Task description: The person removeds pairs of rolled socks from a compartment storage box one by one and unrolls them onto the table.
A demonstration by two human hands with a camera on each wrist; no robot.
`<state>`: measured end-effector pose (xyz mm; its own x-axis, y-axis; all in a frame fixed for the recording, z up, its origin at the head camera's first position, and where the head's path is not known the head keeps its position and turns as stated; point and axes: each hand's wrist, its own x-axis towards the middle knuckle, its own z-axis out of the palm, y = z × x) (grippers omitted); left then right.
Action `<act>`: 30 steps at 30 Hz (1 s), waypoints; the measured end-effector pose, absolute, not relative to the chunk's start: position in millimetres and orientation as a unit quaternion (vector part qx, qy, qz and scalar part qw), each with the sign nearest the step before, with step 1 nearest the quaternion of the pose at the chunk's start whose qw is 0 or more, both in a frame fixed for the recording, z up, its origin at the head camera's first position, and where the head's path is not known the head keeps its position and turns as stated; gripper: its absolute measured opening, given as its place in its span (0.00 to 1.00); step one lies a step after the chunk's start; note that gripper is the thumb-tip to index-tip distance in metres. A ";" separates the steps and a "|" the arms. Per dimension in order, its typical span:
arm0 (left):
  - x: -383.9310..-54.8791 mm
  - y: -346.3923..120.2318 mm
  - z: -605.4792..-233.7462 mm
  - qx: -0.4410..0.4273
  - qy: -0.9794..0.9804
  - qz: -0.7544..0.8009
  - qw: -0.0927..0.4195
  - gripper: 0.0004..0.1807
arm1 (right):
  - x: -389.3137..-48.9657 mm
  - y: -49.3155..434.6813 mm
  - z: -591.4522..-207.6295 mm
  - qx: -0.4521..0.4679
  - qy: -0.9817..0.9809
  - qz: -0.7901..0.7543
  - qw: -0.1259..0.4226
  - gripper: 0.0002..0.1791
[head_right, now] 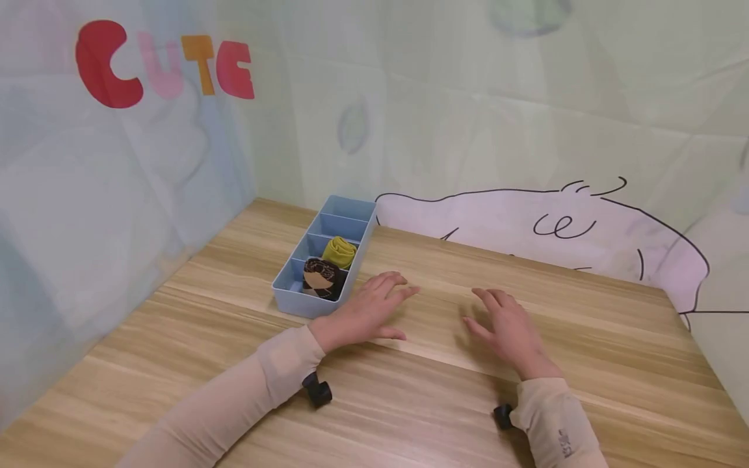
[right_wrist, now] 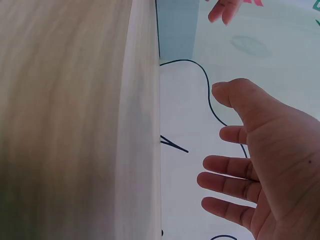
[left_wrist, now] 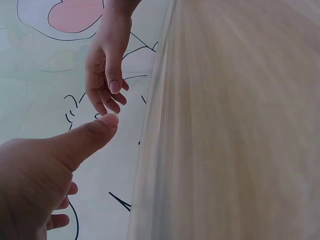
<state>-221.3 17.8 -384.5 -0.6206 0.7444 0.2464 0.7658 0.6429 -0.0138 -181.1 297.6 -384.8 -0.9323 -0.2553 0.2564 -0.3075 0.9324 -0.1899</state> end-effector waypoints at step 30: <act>-218.5 4.2 -376.2 -0.436 -0.882 -0.097 0.150 0.38 | -179.7 278.0 -382.4 0.152 -0.970 0.144 0.126 0.26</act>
